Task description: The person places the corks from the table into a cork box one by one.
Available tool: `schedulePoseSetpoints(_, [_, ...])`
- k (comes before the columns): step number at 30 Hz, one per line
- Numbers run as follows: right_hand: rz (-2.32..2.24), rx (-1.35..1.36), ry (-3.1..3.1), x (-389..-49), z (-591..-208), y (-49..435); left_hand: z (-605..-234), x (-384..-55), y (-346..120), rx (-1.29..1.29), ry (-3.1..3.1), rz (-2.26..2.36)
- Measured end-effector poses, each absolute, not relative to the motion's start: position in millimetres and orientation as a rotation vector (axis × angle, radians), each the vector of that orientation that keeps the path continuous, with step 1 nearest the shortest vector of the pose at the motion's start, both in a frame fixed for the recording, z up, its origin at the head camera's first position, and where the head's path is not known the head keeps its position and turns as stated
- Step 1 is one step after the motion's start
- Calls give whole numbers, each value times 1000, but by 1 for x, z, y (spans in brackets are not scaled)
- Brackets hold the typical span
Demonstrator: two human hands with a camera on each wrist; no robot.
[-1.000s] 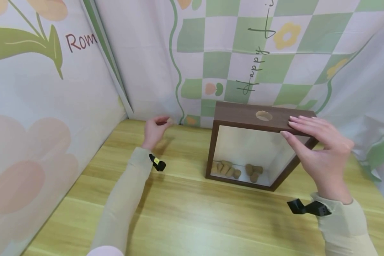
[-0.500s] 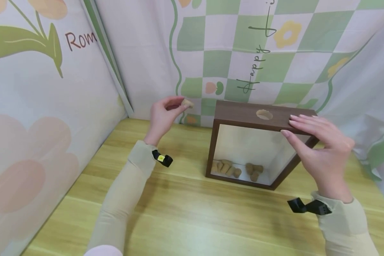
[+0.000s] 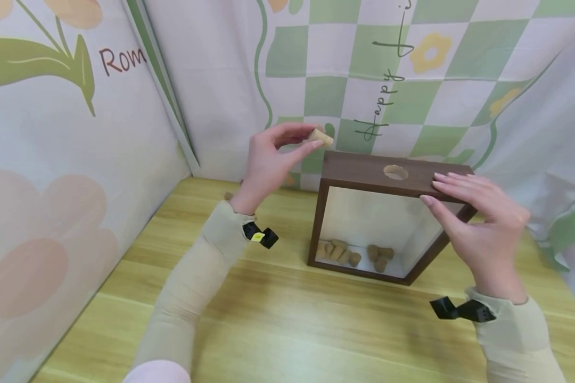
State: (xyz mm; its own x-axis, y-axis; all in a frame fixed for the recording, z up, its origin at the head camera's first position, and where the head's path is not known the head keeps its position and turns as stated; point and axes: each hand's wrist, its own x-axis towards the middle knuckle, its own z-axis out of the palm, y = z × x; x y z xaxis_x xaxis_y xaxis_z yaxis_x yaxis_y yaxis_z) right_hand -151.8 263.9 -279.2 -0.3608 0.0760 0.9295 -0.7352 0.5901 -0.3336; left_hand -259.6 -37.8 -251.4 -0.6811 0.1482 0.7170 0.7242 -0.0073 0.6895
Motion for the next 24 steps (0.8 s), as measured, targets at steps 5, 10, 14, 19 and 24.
schedulePoseSetpoints(5, [943,545,-1742,-152,-279,264,-239,-251,-22,-1006,-1785,-1693])
schedulePoseSetpoints(10, [945,545,-1738,-152,-279,264,-230,-243,-7,-1070,-1797,-1680])
schedulePoseSetpoints(14, [944,543,-1743,-152,-279,264,-224,-237,4,-1095,-1857,-1642])
schedulePoseSetpoints(19, [934,540,-1759,-152,-281,266,-219,-234,18,-1155,-2008,-1534])
schedulePoseSetpoints(24, [918,538,-1777,-152,-282,268,-216,-234,29,-1283,-2165,-1418])
